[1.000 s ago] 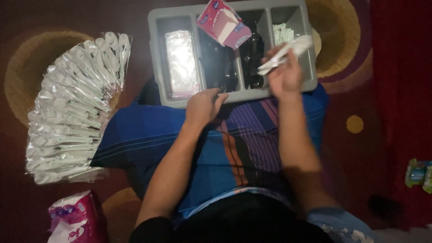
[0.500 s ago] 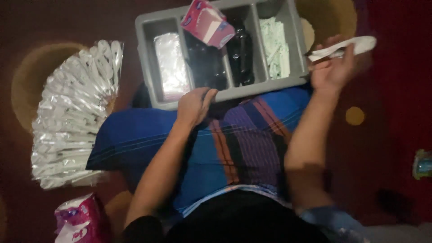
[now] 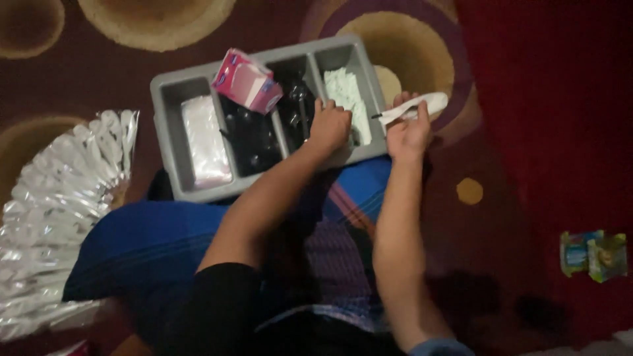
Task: Wrapping individual plastic spoons and forks in paper napkins and organizing them in a tray.
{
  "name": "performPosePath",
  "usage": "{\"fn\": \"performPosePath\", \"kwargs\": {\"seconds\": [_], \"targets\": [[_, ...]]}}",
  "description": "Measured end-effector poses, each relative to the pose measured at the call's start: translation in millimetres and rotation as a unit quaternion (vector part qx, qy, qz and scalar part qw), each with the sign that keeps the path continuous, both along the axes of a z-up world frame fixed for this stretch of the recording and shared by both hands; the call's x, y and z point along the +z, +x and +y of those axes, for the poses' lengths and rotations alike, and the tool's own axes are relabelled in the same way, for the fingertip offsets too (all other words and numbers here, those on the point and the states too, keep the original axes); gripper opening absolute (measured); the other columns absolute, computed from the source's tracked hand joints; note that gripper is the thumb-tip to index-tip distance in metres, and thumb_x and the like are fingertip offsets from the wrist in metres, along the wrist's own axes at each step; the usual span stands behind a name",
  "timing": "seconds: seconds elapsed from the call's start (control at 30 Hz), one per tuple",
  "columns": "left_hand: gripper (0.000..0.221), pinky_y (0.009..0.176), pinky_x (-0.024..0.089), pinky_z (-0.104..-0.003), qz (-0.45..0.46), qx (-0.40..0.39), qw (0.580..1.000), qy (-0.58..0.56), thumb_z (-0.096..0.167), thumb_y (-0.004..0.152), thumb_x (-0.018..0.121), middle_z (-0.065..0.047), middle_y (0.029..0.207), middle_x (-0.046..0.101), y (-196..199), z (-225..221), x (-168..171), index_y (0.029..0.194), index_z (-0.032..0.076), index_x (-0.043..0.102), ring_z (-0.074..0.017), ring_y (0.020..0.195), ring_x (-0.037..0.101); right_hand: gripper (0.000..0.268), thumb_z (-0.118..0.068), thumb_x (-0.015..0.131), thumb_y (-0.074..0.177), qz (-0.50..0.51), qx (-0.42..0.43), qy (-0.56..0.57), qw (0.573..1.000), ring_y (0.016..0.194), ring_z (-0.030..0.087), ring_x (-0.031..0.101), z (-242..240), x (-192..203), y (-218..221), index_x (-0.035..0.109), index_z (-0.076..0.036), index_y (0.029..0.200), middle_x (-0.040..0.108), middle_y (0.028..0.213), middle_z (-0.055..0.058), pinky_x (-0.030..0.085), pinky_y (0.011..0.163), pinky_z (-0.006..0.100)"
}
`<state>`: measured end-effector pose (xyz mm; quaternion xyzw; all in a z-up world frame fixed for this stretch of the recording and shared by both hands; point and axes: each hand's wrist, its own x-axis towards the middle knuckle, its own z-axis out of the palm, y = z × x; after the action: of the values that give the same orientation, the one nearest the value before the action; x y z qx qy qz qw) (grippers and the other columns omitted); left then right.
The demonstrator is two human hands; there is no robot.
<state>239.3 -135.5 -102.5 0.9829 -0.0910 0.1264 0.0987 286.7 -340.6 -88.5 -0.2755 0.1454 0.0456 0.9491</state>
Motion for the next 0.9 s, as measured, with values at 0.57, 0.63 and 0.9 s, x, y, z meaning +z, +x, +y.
{"fn": "performPosePath", "kwargs": {"seconds": [0.57, 0.63, 0.9], "targets": [[0.016, 0.109, 0.022, -0.076, 0.008, 0.071, 0.996, -0.046, 0.014, 0.087, 0.061, -0.019, 0.068, 0.068, 27, -15, -35, 0.08, 0.002, 0.069, -0.0442, 0.094, 0.065, 0.03, -0.039, 0.064, 0.099, -0.01, 0.022, 0.058, 0.998, 0.11, 0.016, 0.075, -12, 3, 15, 0.07, -0.017, 0.119, 0.075, 0.121, 0.0, 0.06, 0.104, 0.043], [0.015, 0.11, 0.021, -0.076, 0.022, 0.069, 0.996, -0.049, 0.014, 0.088, 0.061, -0.018, 0.069, 0.068, 29, -11, -34, 0.082, 0.003, 0.068, -0.0426, 0.094, 0.065, 0.031, -0.039, 0.065, 0.099, -0.01, 0.023, 0.052, 0.998, 0.11, 0.015, 0.075, -12, 4, 17, 0.069, -0.017, 0.12, 0.075, 0.122, -0.001, 0.061, 0.103, 0.042], [0.018, 0.091, 0.052, -0.055, 0.075, 0.1, 0.952, -0.279, 0.036, 0.097, 0.067, -0.005, 0.085, 0.076, -17, 14, 34, 0.105, 0.023, 0.075, -0.0335, 0.089, 0.073, 0.032, -0.039, 0.065, 0.099, -0.013, 0.037, 0.056, 0.998, 0.11, 0.016, 0.075, -10, -3, 17, 0.068, -0.016, 0.122, 0.074, 0.123, 0.0, 0.061, 0.104, 0.042]]}}
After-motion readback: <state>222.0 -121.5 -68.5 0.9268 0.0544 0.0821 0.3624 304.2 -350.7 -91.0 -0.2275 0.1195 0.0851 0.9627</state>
